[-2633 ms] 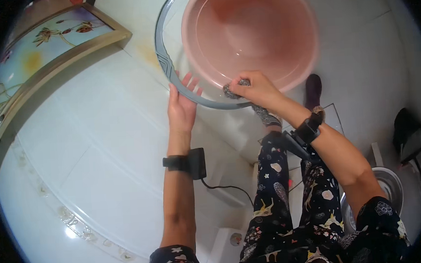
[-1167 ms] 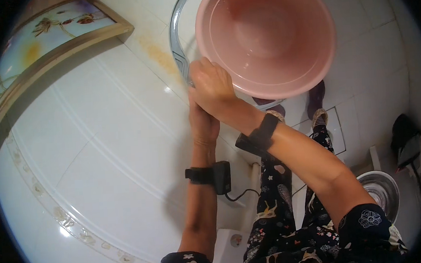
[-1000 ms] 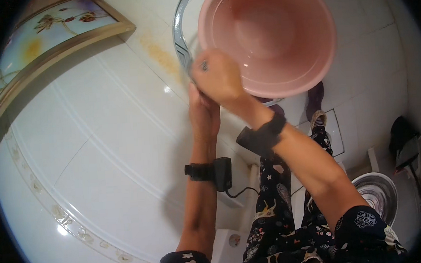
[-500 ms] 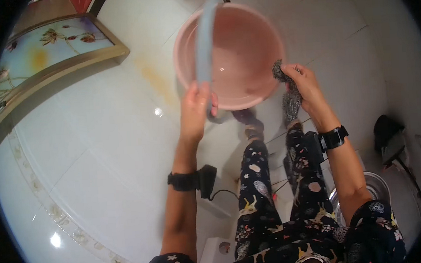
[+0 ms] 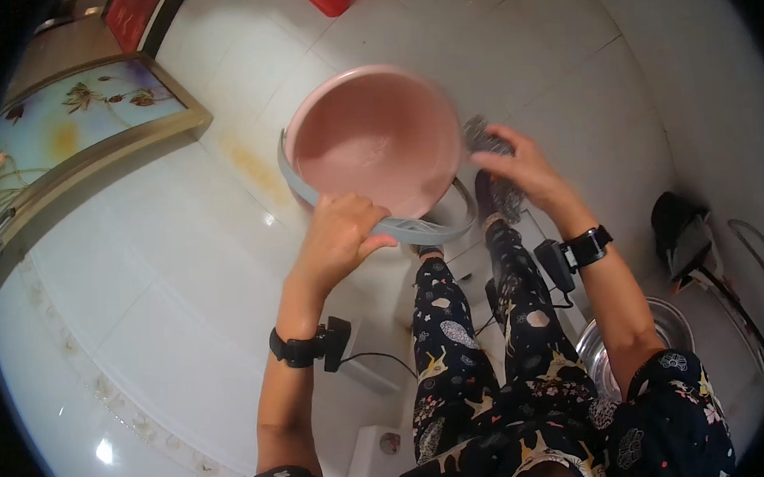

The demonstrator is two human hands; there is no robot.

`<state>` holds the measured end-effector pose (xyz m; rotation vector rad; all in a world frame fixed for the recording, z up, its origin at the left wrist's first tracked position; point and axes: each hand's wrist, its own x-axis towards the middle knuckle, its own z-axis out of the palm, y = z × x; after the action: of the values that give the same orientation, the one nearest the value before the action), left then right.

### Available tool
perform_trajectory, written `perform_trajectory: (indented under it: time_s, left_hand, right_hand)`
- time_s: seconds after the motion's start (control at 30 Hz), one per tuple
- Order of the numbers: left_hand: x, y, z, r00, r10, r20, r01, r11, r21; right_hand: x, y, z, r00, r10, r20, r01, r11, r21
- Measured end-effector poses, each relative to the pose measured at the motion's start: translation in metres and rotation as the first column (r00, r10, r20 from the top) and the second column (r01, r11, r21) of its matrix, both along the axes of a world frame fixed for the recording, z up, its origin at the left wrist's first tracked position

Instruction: Scrubbing and rinsing a pink plastic bucket in a bathroom environment.

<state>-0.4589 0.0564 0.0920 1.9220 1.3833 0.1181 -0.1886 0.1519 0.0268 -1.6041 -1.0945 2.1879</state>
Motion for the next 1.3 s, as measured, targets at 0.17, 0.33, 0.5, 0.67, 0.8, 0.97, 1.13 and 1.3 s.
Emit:
perform_trajectory:
  time_s: [0.17, 0.33, 0.5, 0.67, 0.8, 0.97, 1.13, 1.3]
  left_hand:
    - [-0.019, 0.019, -0.001, 0.999, -0.025, 0.025, 0.024, 0.999, 0.046]
    - [-0.048, 0.02, 0.004, 0.947, 0.321, -0.031, -0.274, 0.853, 0.444]
    - [-0.034, 0.012, -0.007, -0.019, 0.958, 0.286, -0.842, 0.139, -0.521]
    - [-0.093, 0.005, -0.055, -0.044, 0.937, 0.346, -0.966, 0.049, -0.254]
    - [-0.138, 0.015, -0.084, -0.007, 0.972, 0.233, -0.977, 0.043, -0.21]
    - [-0.176, 0.026, -0.111, -0.084, 0.946, 0.314, -0.927, 0.042, -0.373]
    - [-0.177, -0.007, -0.147, -0.158, 0.934, 0.32, -0.849, 0.037, -0.527]
    - [-0.155, -0.04, -0.172, -0.252, 0.937, 0.243, -0.822, -0.075, -0.564]
  right_hand:
    - [-0.05, -0.026, -0.009, 0.788, 0.604, -0.116, -0.568, 0.787, 0.24]
    - [-0.095, -0.025, 0.001, 0.834, 0.49, -0.252, -0.45, 0.87, 0.201]
    - [-0.17, -0.054, 0.0, 0.913, 0.395, -0.104, -0.296, 0.815, 0.497]
    - [-0.194, -0.058, -0.013, 0.957, 0.282, -0.066, -0.208, 0.83, 0.517]
    - [-0.158, -0.041, -0.066, 0.964, 0.202, 0.17, -0.243, 0.932, 0.269]
    - [-0.13, 0.003, -0.087, 0.93, 0.229, 0.286, -0.324, 0.878, 0.353]
    - [-0.135, 0.034, -0.083, 0.891, 0.271, 0.364, -0.399, 0.848, 0.347]
    - [-0.169, 0.014, -0.05, 0.87, 0.346, 0.351, -0.492, 0.639, 0.591]
